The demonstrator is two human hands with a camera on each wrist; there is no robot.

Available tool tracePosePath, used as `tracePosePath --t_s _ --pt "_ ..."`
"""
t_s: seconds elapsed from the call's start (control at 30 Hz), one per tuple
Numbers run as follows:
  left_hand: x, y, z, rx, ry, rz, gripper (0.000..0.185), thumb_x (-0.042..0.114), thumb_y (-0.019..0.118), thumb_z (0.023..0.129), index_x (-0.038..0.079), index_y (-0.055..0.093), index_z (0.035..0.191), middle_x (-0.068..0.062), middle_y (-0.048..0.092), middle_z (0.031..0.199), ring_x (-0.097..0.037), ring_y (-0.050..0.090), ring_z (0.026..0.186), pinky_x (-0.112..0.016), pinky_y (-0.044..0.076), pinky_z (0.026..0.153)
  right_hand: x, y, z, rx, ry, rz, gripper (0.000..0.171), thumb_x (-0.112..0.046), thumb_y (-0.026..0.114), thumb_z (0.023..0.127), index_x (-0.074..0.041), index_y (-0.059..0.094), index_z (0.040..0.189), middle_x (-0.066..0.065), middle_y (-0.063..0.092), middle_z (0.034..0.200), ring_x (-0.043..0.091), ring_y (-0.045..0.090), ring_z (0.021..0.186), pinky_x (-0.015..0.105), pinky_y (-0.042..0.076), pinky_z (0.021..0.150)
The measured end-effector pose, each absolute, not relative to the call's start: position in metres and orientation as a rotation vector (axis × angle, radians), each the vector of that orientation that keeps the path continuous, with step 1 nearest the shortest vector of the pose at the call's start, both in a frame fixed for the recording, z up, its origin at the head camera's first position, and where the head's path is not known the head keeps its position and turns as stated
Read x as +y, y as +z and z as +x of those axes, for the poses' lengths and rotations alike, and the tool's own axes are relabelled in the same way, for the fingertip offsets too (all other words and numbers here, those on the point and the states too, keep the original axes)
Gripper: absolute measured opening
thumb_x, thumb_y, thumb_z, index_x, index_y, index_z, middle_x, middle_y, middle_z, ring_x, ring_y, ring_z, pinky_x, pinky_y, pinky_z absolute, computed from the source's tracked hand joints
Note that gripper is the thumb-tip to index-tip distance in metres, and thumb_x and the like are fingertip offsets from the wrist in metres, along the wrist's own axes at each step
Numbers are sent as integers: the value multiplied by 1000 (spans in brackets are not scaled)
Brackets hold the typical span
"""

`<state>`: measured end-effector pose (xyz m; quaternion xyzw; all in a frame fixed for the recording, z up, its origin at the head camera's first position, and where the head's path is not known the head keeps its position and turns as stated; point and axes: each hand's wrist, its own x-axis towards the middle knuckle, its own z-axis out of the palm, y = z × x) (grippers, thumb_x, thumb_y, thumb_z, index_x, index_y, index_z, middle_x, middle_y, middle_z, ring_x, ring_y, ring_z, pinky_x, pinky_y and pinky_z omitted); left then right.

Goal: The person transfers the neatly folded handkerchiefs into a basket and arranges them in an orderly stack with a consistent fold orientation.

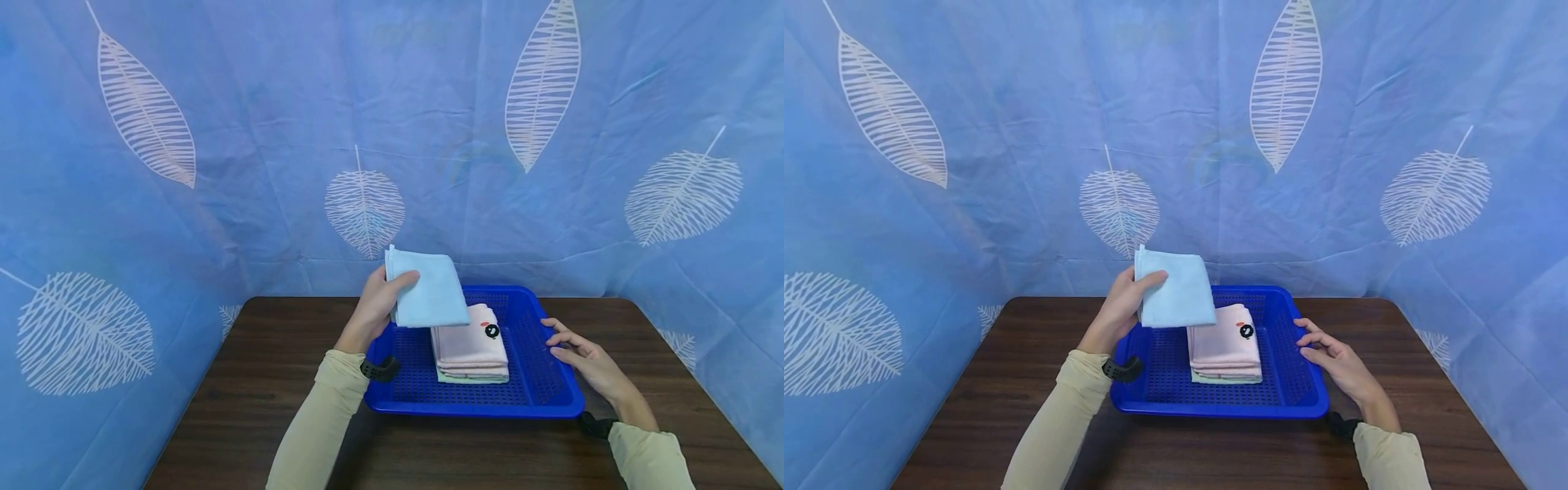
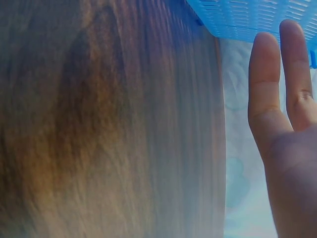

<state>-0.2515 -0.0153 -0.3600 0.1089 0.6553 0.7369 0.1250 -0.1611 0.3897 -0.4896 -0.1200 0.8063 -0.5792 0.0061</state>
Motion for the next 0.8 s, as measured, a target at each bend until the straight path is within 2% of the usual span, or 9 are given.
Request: tracePosePath --t_s 0.6,0.8 --pt "13 -361 -264 1925 2080 292 38 31 67 98 16 60 132 -10 67 123 -23 69 104 -42 61 85 390 -490 -161 2502 -1835 -365 32 -18 48 109 9 55 125 -33 37 150 -28 29 128 4 40 95" --pt "26 -364 -268 1921 2061 266 40 28 69 97 15 63 134 -9 66 129 -24 67 113 -44 56 96 389 -489 -160 2499 -1837 -355 33 -19 48 109 9 55 125 -32 38 150 -26 31 128 5 42 95"
